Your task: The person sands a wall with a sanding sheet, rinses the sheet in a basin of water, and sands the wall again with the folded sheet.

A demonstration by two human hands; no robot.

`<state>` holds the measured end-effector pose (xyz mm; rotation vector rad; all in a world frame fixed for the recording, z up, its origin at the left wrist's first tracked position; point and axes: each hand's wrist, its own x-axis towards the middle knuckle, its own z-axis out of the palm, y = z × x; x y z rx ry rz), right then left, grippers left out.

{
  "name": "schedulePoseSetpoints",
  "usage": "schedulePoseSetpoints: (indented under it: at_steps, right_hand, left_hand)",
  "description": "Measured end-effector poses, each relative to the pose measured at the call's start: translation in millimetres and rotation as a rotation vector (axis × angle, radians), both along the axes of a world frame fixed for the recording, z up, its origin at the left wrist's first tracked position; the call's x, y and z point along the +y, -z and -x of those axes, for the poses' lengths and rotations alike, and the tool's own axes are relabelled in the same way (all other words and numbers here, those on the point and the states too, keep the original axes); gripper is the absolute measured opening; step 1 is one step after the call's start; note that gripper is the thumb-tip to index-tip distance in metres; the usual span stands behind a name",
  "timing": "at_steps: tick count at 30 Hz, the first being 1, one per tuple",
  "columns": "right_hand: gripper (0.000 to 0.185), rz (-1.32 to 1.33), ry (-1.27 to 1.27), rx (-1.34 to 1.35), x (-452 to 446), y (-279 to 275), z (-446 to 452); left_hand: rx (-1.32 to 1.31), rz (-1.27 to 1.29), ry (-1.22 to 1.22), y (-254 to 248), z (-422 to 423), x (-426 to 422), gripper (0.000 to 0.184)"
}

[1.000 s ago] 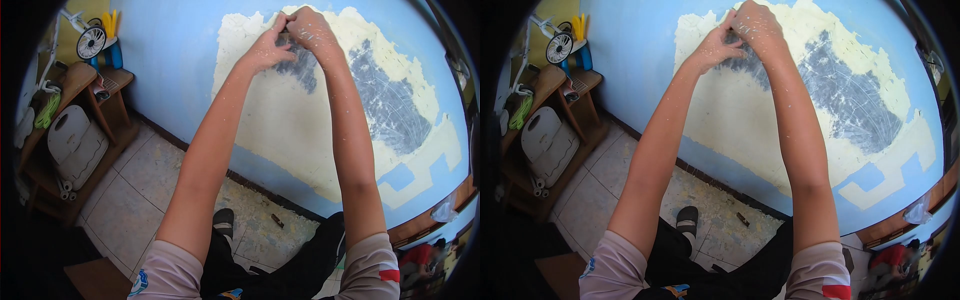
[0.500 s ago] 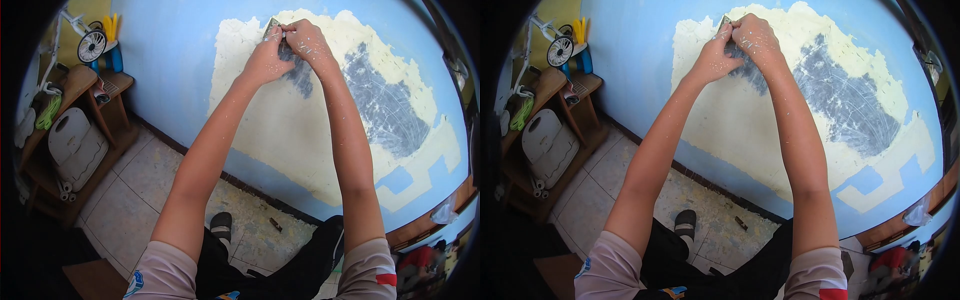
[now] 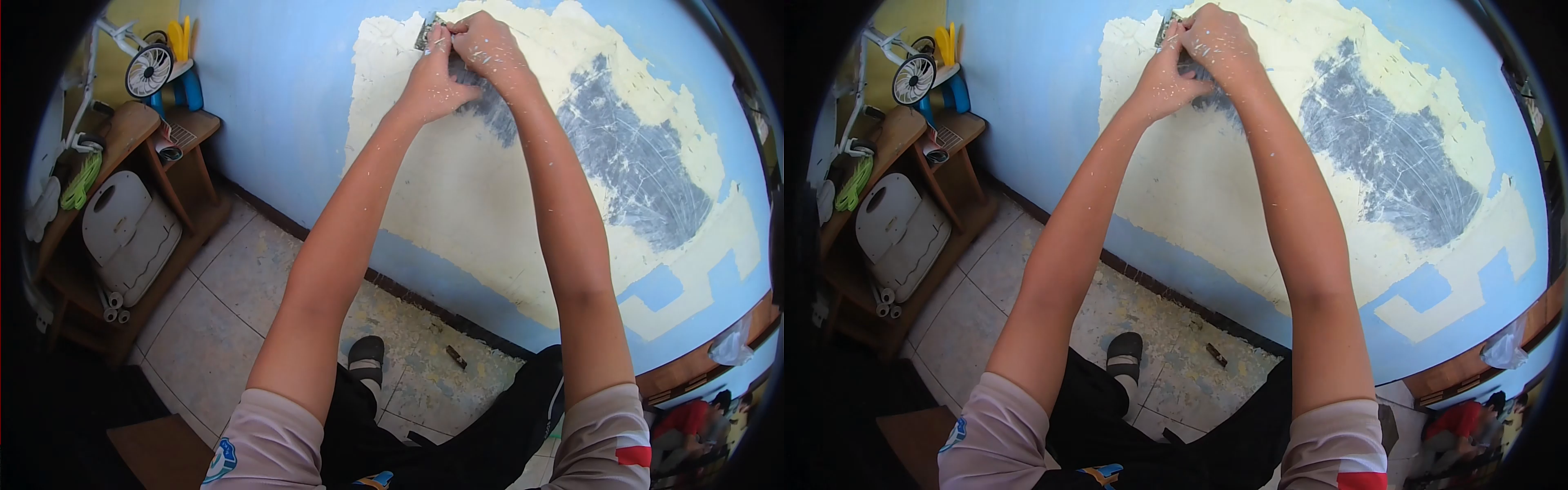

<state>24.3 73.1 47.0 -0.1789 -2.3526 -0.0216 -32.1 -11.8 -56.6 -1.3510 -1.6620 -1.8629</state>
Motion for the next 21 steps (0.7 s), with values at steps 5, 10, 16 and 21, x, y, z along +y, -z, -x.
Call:
schedulePoseSetpoints:
  at_steps: [5, 10, 16, 21]
  right_hand:
    - [0.034, -0.049, -0.088, 0.036, -1, 3, -3]
    - [0.029, -0.049, 0.192, -0.016, -38, -4, -18]
    - [0.032, -0.017, 0.123, -0.134, -2, -15, -17]
    - [0.028, -0.039, 0.158, 0.006, -26, 12, -16]
  left_hand:
    - [0.006, -0.074, 0.134, 7, 17, -7, 0.109]
    - [-0.003, -0.059, 0.189, 5, 8, -4, 0.113]
    - [-0.02, -0.062, 0.237, 9, -2, -4, 0.109]
    - [-0.045, -0.043, 0.219, 8, 3, -2, 0.11]
